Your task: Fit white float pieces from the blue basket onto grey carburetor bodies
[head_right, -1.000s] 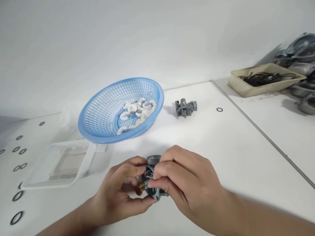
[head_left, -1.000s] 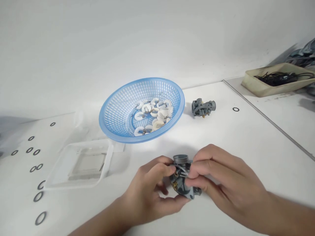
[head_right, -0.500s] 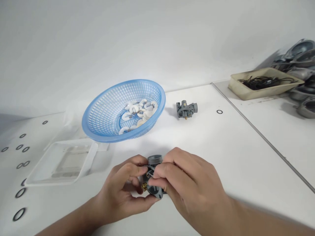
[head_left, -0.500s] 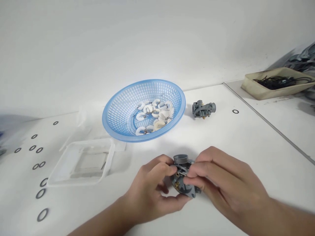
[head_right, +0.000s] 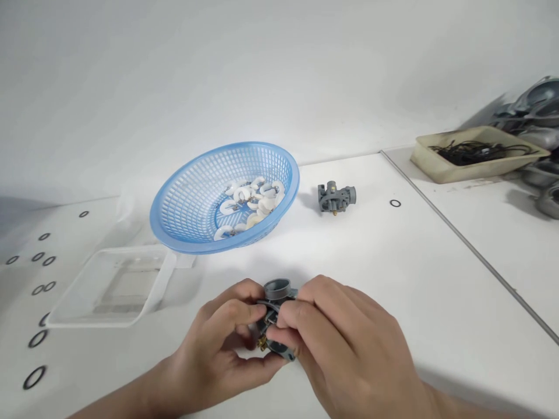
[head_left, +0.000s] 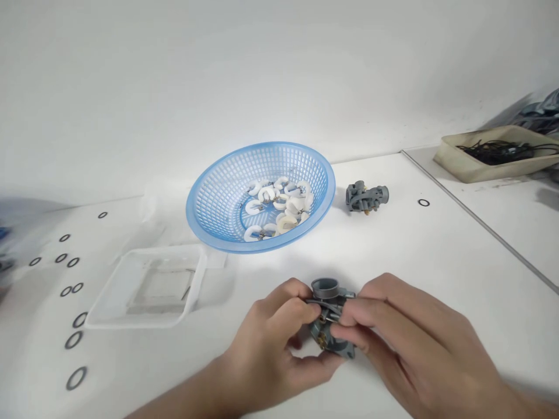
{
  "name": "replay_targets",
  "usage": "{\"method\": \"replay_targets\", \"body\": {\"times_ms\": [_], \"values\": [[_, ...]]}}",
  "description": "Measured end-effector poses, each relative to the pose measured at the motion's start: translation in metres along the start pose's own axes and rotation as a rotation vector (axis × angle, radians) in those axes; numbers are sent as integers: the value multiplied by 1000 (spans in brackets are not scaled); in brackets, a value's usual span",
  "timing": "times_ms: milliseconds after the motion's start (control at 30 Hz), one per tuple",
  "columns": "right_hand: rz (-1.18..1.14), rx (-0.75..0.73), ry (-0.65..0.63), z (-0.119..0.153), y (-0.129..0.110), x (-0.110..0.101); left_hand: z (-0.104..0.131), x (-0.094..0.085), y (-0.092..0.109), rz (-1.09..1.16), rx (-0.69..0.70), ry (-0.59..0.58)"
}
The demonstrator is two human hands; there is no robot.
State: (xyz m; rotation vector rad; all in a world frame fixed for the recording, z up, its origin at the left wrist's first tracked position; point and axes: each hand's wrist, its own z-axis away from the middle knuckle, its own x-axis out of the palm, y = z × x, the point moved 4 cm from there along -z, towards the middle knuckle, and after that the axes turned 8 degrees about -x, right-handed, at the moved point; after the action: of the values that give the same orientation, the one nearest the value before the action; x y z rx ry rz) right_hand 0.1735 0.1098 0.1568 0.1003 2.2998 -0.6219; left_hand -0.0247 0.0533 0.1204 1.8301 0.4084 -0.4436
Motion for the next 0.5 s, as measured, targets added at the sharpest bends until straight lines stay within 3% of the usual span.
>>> {"method": "replay_targets", "body": {"times_ms": [200, 500], "values": [[19, 52, -38, 8, 6, 4, 3, 2, 0, -60, -12, 17], [-167, 80, -18, -7, 10, 6, 3, 2, 2, -69, -15, 32]]}}
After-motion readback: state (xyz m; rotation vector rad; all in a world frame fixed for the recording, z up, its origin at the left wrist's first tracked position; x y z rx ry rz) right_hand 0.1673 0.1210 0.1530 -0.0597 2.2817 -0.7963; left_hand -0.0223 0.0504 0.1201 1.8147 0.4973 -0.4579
